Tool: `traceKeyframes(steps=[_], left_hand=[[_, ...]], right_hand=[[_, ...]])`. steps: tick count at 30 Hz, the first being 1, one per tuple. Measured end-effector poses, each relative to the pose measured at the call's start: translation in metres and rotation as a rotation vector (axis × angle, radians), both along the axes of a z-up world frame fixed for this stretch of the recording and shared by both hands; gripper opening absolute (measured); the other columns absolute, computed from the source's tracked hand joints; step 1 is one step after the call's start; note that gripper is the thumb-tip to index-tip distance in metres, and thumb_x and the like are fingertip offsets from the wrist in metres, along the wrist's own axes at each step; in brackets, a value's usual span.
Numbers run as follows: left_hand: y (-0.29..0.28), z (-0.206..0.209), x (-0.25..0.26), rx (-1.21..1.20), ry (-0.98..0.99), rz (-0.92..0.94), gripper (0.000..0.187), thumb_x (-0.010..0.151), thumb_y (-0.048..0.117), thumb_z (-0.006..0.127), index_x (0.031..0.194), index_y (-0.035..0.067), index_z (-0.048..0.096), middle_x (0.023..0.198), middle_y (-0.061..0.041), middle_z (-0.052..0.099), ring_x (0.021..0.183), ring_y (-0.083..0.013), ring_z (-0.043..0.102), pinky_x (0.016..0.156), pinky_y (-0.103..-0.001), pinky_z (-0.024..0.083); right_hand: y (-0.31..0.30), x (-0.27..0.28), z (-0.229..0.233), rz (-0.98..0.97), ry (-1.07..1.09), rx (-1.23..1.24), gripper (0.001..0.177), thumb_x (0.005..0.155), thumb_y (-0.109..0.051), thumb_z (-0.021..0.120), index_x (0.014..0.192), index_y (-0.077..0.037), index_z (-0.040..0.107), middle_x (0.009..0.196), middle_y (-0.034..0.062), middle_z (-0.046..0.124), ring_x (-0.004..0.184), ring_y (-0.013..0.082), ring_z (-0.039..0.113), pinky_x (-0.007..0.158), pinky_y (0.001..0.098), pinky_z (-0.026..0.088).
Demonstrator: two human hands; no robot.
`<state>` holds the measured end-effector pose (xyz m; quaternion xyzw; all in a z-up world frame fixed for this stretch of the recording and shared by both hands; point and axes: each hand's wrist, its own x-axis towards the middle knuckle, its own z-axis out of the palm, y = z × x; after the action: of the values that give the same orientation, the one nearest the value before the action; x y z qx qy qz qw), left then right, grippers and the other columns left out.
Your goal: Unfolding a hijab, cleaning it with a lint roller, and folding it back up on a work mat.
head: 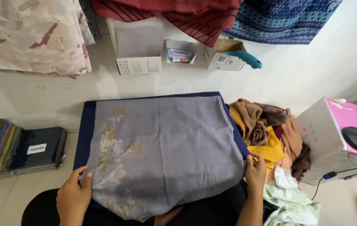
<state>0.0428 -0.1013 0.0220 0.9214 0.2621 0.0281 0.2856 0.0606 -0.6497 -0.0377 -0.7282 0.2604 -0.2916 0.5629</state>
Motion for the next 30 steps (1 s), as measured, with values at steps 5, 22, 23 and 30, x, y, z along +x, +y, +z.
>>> traceKeyframes(steps=[5, 22, 23, 30], left_hand=[[-0.001, 0.003, -0.001, -0.032, 0.007, -0.005, 0.037, 0.101, 0.033, 0.060, 0.136, 0.025, 0.069, 0.094, -0.001, 0.075, 0.070, -0.0230, 0.067, 0.072, -0.034, 0.053], [0.000, -0.011, 0.001, -0.070, -0.068, 0.036, 0.028, 0.103, 0.024, 0.066, 0.129, 0.017, 0.074, 0.092, -0.005, 0.075, 0.061, -0.0220, 0.061, 0.067, -0.033, 0.050], [0.000, -0.012, 0.000, -0.069, -0.069, 0.034, 0.028, 0.103, 0.024, 0.066, 0.129, 0.017, 0.074, 0.092, -0.005, 0.075, 0.061, -0.0220, 0.061, 0.067, -0.033, 0.050], [-0.020, -0.004, 0.010, 0.318, -0.333, -0.132, 0.034, 0.095, 0.028, 0.066, 0.129, 0.021, 0.071, 0.124, -0.007, 0.067, 0.108, -0.0282, 0.066, 0.089, -0.040, 0.055]], right_hand=[[-0.001, -0.002, 0.005, 0.118, 0.009, 0.140, 0.029, 0.097, -0.008, 0.069, 0.125, -0.001, 0.063, 0.074, 0.0026, 0.058, 0.059, 0.0088, 0.046, 0.054, 0.0203, 0.034], [-0.001, 0.002, -0.013, -0.023, -0.099, 0.075, 0.008, 0.095, 0.002, 0.067, 0.100, -0.004, 0.064, 0.075, -0.0003, 0.057, 0.063, 0.0082, 0.048, 0.061, 0.0206, 0.039], [0.003, -0.001, -0.008, -0.025, -0.100, 0.076, 0.008, 0.095, 0.002, 0.067, 0.100, -0.004, 0.064, 0.075, -0.0003, 0.057, 0.063, 0.0082, 0.048, 0.061, 0.0206, 0.039], [0.086, 0.003, 0.049, -0.098, -0.046, -0.788, 0.024, 0.096, -0.012, 0.061, 0.117, -0.002, 0.066, 0.102, 0.0168, 0.071, 0.087, 0.0366, 0.067, 0.077, 0.0444, 0.052]])
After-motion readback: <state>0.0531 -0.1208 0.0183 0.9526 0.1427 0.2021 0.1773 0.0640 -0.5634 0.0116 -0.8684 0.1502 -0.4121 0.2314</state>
